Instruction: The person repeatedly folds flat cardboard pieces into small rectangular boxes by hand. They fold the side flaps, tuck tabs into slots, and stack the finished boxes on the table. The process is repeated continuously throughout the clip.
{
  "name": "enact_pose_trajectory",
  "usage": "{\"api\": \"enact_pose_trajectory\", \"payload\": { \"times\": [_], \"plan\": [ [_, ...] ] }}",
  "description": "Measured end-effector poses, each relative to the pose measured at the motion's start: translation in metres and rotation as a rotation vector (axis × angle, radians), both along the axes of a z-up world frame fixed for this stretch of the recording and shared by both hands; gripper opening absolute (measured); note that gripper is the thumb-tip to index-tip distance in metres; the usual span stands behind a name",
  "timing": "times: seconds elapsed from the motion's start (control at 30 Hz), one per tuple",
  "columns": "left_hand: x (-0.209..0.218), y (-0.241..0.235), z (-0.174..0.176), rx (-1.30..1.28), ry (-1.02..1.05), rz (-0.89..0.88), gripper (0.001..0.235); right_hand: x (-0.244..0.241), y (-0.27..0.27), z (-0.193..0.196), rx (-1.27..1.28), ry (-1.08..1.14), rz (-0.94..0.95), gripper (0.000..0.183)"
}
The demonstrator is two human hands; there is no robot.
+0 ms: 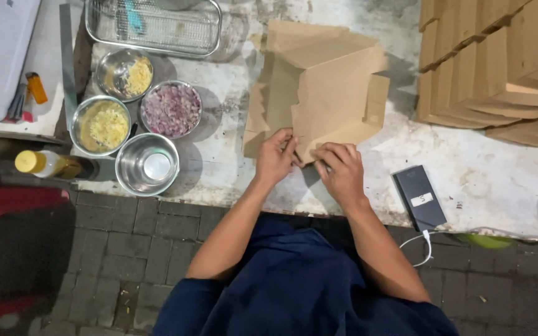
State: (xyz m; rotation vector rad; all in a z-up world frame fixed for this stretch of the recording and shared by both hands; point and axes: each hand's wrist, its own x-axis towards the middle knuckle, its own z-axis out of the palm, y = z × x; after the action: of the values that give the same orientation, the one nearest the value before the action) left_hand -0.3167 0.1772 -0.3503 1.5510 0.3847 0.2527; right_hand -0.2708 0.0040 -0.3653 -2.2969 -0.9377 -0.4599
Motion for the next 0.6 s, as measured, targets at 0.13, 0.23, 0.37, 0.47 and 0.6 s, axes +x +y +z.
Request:
{"api": "enact_pose_trajectory", "payload": {
  "times": [0.13,0.23,0.37,0.47,0.6],
  "plan": [
    [-0.001,0.008,-0.029,0.163,-0.063,0.008,0.011,0.000,0.000,0.005,0.167,0.065,0.032,0.009],
    [-0.001,0.006,-0.018,0.247,-0.069,0.082,0.012,0.003,-0.008,-0.011,0.295,0.192,-0.090,0.026],
    [-0.007,-0.015,-0.013,0.219,-0.044,0.014,0.012,-0.005,-0.003,-0.003,0.453,0.583,-0.182,0.019],
    [-0.005,-0.022,-0.010,0.241,-0.082,0.000,0.012,-0.003,0.002,-0.011,0.559,0.788,-0.166,0.008],
    [-0.005,-0.025,-0.010,0.360,-0.132,0.048,0.010,-0.003,0.001,-0.017,0.662,0.917,-0.087,0.015]
  ]
}}
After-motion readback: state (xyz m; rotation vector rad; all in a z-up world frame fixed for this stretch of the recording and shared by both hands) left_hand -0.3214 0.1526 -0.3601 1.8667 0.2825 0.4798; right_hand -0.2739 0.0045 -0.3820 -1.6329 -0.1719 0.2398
